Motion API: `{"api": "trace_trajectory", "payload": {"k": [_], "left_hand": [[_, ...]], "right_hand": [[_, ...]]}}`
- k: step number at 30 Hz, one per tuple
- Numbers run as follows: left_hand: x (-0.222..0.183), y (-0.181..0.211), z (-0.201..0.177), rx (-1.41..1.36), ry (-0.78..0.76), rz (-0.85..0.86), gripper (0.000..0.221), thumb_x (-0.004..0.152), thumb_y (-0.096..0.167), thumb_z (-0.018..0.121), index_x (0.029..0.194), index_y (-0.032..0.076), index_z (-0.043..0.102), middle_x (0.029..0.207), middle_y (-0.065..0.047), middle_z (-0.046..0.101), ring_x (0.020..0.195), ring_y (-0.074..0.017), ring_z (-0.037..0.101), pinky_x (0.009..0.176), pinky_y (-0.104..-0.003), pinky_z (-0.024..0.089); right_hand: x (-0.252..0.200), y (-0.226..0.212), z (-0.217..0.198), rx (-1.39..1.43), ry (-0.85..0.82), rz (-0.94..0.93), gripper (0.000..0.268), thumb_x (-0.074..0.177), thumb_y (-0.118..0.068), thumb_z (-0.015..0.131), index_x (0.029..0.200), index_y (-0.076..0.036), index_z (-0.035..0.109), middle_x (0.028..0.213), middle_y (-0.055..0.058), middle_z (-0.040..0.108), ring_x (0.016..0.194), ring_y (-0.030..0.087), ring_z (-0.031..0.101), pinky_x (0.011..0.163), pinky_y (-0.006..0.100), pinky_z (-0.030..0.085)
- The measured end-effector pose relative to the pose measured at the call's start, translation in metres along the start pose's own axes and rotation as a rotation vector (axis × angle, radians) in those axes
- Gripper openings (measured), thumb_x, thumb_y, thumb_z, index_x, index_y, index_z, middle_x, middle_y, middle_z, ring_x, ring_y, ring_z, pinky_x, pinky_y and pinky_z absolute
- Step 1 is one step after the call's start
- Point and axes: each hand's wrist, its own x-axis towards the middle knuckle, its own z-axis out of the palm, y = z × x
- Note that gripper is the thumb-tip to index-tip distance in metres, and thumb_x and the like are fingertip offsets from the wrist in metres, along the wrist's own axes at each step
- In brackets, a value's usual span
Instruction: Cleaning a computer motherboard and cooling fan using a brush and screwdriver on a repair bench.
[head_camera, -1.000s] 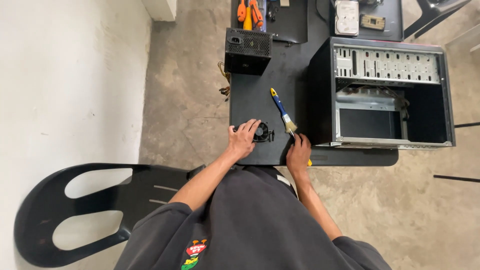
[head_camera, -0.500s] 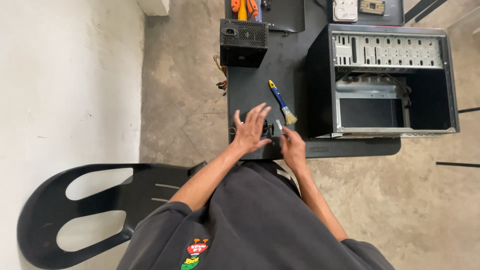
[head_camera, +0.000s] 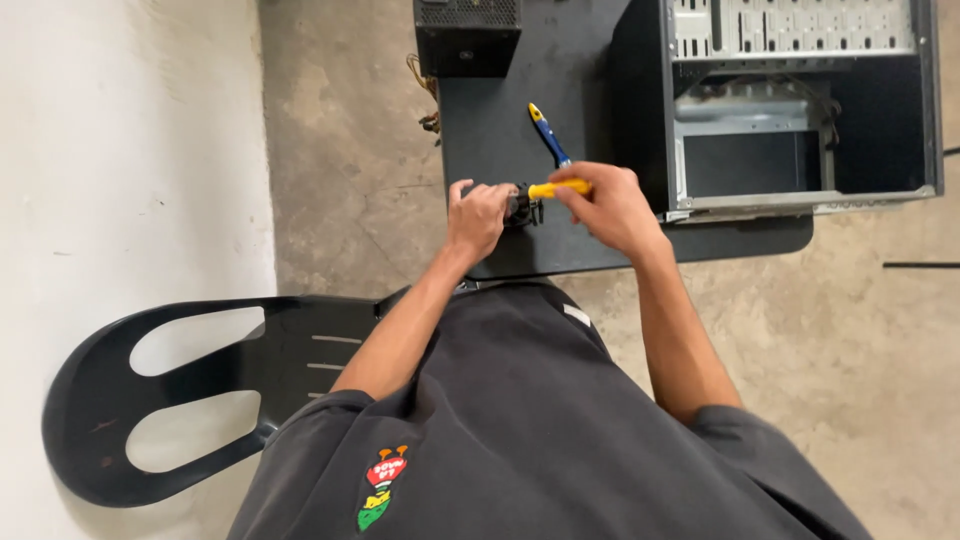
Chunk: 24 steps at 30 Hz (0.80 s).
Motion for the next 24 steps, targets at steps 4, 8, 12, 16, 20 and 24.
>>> {"api": "trace_trajectory", "payload": {"k": [4,8,12,16,20,24], "left_hand": [[0.004,-0.006,-0.002,-0.111,0.041,-0.082,0.029,0.108,0.038,0.048,0.134,0.035,0.062,0.103,0.009,0.072,0.110,-0.0087,0.066,0.109,-0.045,0.037],[-0.005,-0.002,-0.019,-0.281,-0.151,-0.261,0.108,0.085,0.061,0.081,0.164,0.022,0.019,0.161,-0.009,0.042,0.138,-0.0352,0.051,0.096,-0.053,0.049],[-0.016,-0.004,-0.016,-0.344,-0.181,-0.352,0.128,0.077,0.044,0.095,0.165,0.022,0.004,0.153,0.000,0.056,0.133,-0.0283,0.057,0.099,-0.049,0.041],[-0.015,0.000,-0.021,-0.404,-0.083,-0.339,0.131,0.075,0.043,0.098,0.164,0.026,0.004,0.145,0.003,0.065,0.132,-0.0259,0.063,0.093,-0.048,0.046],[-0.017,-0.003,-0.016,-0.402,-0.063,-0.358,0.132,0.074,0.044,0.100,0.164,0.024,0.005,0.143,0.004,0.065,0.131,-0.0247,0.064,0.095,-0.047,0.046],[-0.012,-0.006,-0.013,-0.374,-0.133,-0.384,0.126,0.072,0.045,0.100,0.163,0.027,0.014,0.145,0.004,0.064,0.133,-0.0232,0.061,0.095,-0.046,0.043]], "right_hand": [[0.045,0.000,0.016,-0.502,-0.114,-0.048,0.019,0.094,-0.038,0.075,0.104,-0.023,0.081,0.090,0.007,0.079,0.085,0.038,0.076,0.080,0.050,0.060],[0.073,-0.040,0.004,-0.678,-0.239,-0.010,0.027,0.099,-0.031,0.062,0.105,-0.011,0.080,0.095,0.023,0.076,0.085,0.049,0.070,0.072,0.058,0.055],[0.098,-0.038,0.019,-0.754,-0.343,-0.063,0.028,0.098,-0.027,0.059,0.098,-0.011,0.082,0.084,0.019,0.073,0.074,0.044,0.068,0.062,0.053,0.055],[0.109,-0.028,0.037,-0.803,-0.380,-0.103,0.034,0.101,-0.030,0.057,0.086,-0.007,0.077,0.074,0.019,0.069,0.068,0.045,0.065,0.061,0.053,0.053],[0.112,-0.025,0.045,-0.833,-0.430,-0.090,0.033,0.104,-0.031,0.057,0.099,-0.008,0.080,0.082,0.023,0.073,0.075,0.050,0.069,0.064,0.056,0.056],[0.119,-0.021,0.046,-0.818,-0.377,-0.133,0.031,0.104,-0.031,0.061,0.100,-0.007,0.081,0.082,0.022,0.074,0.075,0.050,0.069,0.065,0.057,0.057]]}}
